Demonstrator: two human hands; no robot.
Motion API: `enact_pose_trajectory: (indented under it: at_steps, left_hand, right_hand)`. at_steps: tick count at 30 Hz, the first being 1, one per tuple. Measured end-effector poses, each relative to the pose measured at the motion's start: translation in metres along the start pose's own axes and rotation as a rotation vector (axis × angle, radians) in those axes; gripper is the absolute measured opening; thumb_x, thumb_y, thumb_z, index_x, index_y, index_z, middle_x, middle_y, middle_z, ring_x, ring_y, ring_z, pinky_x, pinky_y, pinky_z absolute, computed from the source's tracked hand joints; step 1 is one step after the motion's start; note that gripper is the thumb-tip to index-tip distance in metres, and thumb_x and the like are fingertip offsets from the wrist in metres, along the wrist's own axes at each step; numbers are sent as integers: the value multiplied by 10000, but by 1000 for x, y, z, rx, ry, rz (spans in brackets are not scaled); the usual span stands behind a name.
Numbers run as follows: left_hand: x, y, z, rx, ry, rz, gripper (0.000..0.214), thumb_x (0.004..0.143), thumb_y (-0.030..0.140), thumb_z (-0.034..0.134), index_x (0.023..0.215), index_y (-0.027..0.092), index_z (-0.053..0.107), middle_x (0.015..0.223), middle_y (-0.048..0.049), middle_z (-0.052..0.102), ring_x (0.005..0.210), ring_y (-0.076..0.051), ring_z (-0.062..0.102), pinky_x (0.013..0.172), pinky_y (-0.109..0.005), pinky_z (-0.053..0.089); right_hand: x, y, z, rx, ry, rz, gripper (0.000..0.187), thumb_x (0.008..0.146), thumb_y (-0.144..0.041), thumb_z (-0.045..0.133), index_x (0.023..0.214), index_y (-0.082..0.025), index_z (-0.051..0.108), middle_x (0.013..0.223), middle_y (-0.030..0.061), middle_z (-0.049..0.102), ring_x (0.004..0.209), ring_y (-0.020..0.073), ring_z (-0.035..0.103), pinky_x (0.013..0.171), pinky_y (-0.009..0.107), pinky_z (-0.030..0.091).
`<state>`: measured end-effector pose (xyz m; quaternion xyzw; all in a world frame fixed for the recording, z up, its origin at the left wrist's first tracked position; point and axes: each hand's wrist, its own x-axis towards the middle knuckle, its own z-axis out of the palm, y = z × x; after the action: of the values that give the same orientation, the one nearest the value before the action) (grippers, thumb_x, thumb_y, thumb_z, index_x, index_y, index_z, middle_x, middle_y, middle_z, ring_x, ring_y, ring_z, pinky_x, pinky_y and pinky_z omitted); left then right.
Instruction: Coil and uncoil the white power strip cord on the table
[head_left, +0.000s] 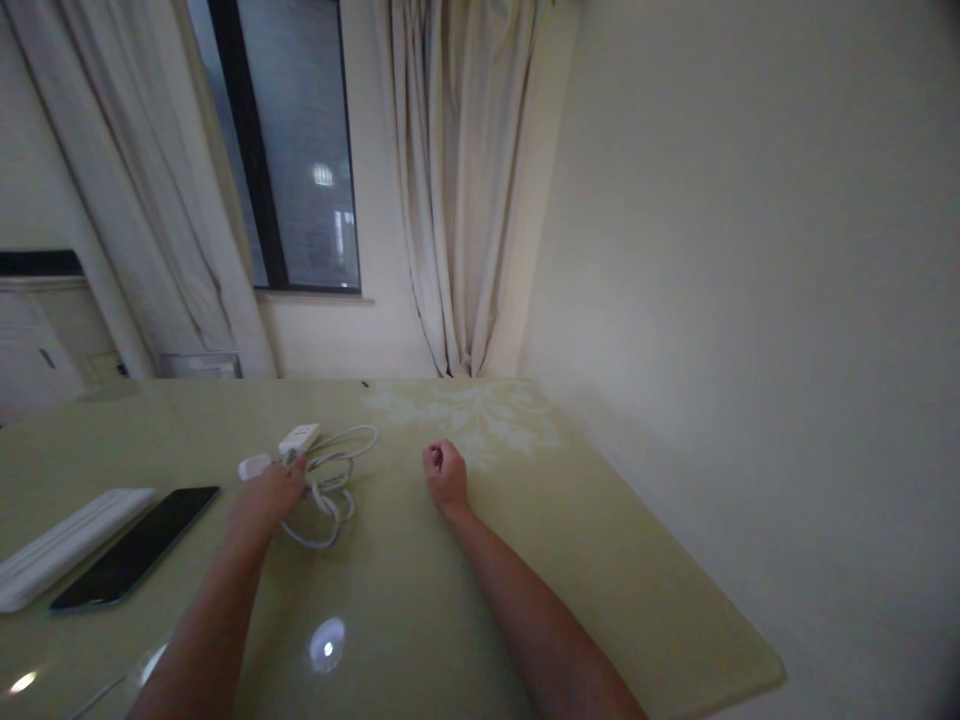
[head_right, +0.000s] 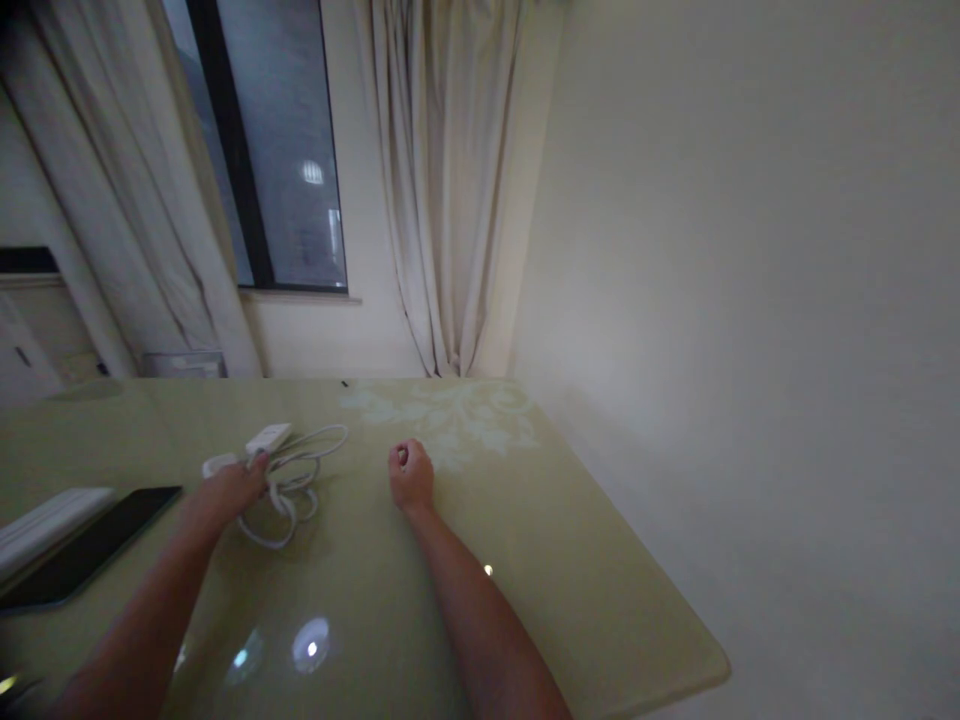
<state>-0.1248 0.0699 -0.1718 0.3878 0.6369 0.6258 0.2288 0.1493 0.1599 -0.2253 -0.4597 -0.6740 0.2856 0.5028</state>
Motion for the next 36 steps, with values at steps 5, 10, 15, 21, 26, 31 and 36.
enact_pose_trajectory:
  at_steps: [5,10,15,21,26,31,36]
  left_hand:
    - [-77,30,38,407,25,312,190,910,386,656,806,228,666,885,-119,676,891,-302,632,773,-346,445]
    - [-134,42,112,749,-378,439,443,1041,462,434,744,223,661,736,-123,740,690,-271,689,699,-352,449]
    - [-160,22,156,546,-436,504,321,1021,434,448,885,257,679,927,-122,803,840,-294,762,739,-377,542]
    - [-169,-2,160,225,-420,428,347,1037,551,494,987,236,630,863,-48,726,681,-203,687,604,-308,556]
    - [-159,0,144,347,-558,609,374,1052,485,500,866,229,699,950,-91,742,836,-233,709,774,-364,582]
    - [-113,-5,98,982,-46,654,382,978,428,589,1243,195,737,1350,-211,701,1258,-441,611,1100,-723,399]
    - [-63,-25,49,1239,14,306,684,866,531,676,1431,148,631,1587,-263,507,1345,-551,522,995,-730,485]
  right_hand:
    - [2,3,3,135,31,102,277,885,-445,577,727,-246,468,631,-59,415,634,148,389,626,276,286]
    - [-15,3,-10,308,-160,140,506,838,-601,616,577,-254,356,578,-68,296,588,116,282,564,280,216]
    - [-39,5,-35,444,-230,184,638,844,-819,551,604,-248,400,574,-60,320,564,114,304,524,275,261]
    - [-38,3,-32,554,-169,236,761,776,-971,506,680,-218,545,618,-28,459,602,132,426,557,270,368]
    - [-34,3,-29,641,-156,356,801,714,-1001,535,642,-205,577,580,-25,451,533,115,397,507,267,315]
    - [-37,2,-36,771,-89,453,723,746,-926,602,757,-203,597,651,-33,480,479,81,384,466,239,258]
    - [-34,1,-36,784,-17,452,703,711,-907,639,768,-210,574,754,-3,545,496,81,452,467,239,311]
